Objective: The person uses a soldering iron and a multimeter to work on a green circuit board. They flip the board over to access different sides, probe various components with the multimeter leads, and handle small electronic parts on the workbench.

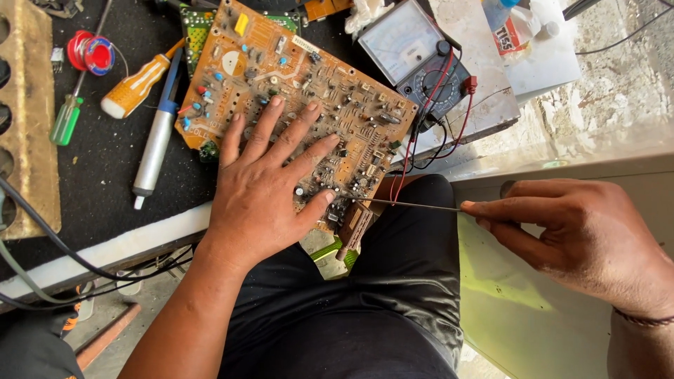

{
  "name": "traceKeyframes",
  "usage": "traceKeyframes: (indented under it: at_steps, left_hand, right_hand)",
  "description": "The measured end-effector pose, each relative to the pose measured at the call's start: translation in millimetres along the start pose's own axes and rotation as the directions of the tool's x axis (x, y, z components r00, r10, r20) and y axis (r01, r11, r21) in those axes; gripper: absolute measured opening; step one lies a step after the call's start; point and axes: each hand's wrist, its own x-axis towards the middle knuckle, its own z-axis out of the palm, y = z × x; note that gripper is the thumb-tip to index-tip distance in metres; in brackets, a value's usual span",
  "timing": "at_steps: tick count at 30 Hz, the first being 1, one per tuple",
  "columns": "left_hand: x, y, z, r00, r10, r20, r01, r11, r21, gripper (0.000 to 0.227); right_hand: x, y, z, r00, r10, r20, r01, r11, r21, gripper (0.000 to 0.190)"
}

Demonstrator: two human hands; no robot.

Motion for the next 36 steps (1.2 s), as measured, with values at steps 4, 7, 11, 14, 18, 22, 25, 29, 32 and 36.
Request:
traceKeyframes:
  at_steps: [4, 7, 11, 14, 18, 22, 25, 29, 32, 36]
  left_hand:
    - [3, 3, -4, 0.999, -0.017, 0.036, 0.016, 1.0, 0.022, 0.064]
    - [4, 4, -5, 0.999, -0.018, 0.048, 0.017, 1.0, 0.009, 0.061]
    - [5, 4, -5, 0.998, -0.025, 0.06, 0.024, 1.0, 0.007, 0.062]
    - [6, 4, -5, 0.997, -0.036, 0.069, 0.035, 0.999, 0.01, 0.062]
    - [6, 5, -5, 0.996, -0.046, 0.072, 0.045, 0.999, 0.005, 0.062]
    - [7, 5, -7, 0.997, -0.045, 0.068, 0.045, 0.999, -0.003, 0.061]
    - [7, 5, -6, 0.995, -0.052, 0.086, 0.052, 0.999, 0.007, 0.064]
    - [7, 6, -5, 0.995, -0.06, 0.081, 0.059, 0.998, 0.02, 0.063]
    - [7, 7, -5, 0.996, -0.058, 0.075, 0.057, 0.998, 0.011, 0.063]
    - [7, 7, -5, 0.995, -0.059, 0.079, 0.058, 0.998, 0.023, 0.063]
  right_hand:
    - [0, 13, 10, 0.999, 0.044, 0.015, -0.045, 0.995, 0.087, 0.021]
    - [-1, 21, 19, 0.998, 0.052, 0.018, -0.054, 0.991, 0.119, 0.021]
    - [-6, 29, 36, 0.999, 0.052, 0.011, -0.053, 0.985, 0.162, 0.027]
    - [-13, 40, 56, 1.0, 0.0, 0.004, 0.0, 0.995, 0.099, 0.033]
    - [-19, 47, 75, 0.998, -0.031, -0.045, 0.036, 0.995, 0.097, 0.037]
    - [-20, 41, 78, 0.994, -0.007, -0.106, 0.008, 1.0, 0.004, 0.031]
    - [-21, 44, 84, 0.988, -0.033, -0.149, 0.031, 0.999, -0.014, 0.035]
    - [-18, 54, 102, 0.967, -0.11, -0.229, 0.141, 0.982, 0.125, 0.03]
    - [-17, 57, 110, 0.951, -0.142, -0.276, 0.193, 0.966, 0.17, 0.029]
    - [-16, 59, 116, 0.935, -0.166, -0.312, 0.226, 0.96, 0.167, 0.028]
